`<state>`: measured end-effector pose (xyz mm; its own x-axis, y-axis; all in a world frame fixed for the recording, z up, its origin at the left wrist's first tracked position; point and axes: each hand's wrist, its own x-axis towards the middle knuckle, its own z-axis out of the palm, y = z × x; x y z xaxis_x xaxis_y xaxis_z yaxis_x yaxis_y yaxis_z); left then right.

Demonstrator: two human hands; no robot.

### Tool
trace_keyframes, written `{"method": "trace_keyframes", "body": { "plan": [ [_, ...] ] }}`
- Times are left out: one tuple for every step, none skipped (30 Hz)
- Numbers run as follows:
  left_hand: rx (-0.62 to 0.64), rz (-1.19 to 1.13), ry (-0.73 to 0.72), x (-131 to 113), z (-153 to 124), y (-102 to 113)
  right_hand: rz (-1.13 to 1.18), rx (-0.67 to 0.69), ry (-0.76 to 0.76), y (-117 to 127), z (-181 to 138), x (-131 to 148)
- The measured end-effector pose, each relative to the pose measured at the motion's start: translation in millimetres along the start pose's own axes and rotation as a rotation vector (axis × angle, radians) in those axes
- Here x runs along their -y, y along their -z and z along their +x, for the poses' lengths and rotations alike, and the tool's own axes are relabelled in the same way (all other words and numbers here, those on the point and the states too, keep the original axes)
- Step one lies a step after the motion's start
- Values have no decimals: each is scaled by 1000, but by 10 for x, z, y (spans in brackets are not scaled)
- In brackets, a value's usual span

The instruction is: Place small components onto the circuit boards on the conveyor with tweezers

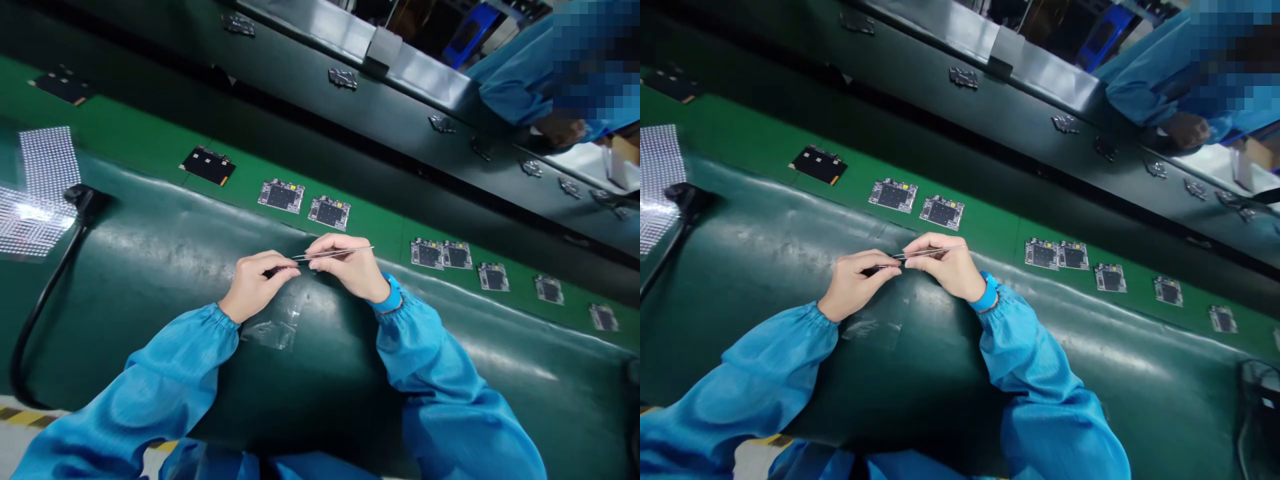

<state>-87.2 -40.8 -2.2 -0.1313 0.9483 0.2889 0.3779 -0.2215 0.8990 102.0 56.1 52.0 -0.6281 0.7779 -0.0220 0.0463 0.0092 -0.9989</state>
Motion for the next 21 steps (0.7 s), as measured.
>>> {"method": "trace_keyframes", "body": {
  "plan": [
    [1,-2,-3,0,0,0,-10,-4,6,-12,-6,-8],
    [3,-5,-5,1,0,-1,-12,-5,7,-23,-11,-18],
    [4,-7,-7,1,0,-2,-10,-1,0,-32,-16,-29],
    [4,-9,-8,2,-1,-2,-7,2,-12,-40,-21,-39],
    [4,-10,-10,3,-1,-3,-5,2,-23,-48,-23,-47],
    [5,-11,-10,4,-1,-3,-4,-3,-34,-56,-25,-52],
    [6,-12,-11,5,-1,-2,-7,-10,-40,-64,-25,-53],
    [6,-13,-11,5,0,-2,-13,-18,-41,-73,-23,-50],
    [7,-15,-11,4,1,-2,-19,-25,-39,-82,-21,-45],
    [8,-16,-11,3,2,-2,-22,-29,-34,-92,-18,-39],
    [8,-18,-11,1,3,-2,-22,-30,-31,-100,-15,-32],
    [8,-20,-12,-3,5,-2,-20,-31,-31,-108,-12,-26],
    [6,-21,-13,-7,6,-2,-17,-32,-31,-116,-10,-21],
    [6,-22,-13,-12,8,-2,-15,-33,-32,-122,-9,-18],
    [5,-21,-12,-17,9,-1,-15,-36,-34,-127,-8,-16],
    [5,-21,-10,-22,9,0,-17,-39,-37,-132,-8,-16],
    [6,-21,-7,-26,10,1,-20,-41,-41,-135,-9,-17],
    [7,-19,-3,-29,10,3,-21,-41,-43,-138,-9,-19],
    [8,-17,2,-31,10,4,-19,-41,-44,-141,-9,-22],
    [8,-14,5,-32,10,5,-15,-39,-44,-143,-9,-25],
    [6,-12,7,-31,9,5,-9,-37,-44,-144,-9,-29]
  ]
}}
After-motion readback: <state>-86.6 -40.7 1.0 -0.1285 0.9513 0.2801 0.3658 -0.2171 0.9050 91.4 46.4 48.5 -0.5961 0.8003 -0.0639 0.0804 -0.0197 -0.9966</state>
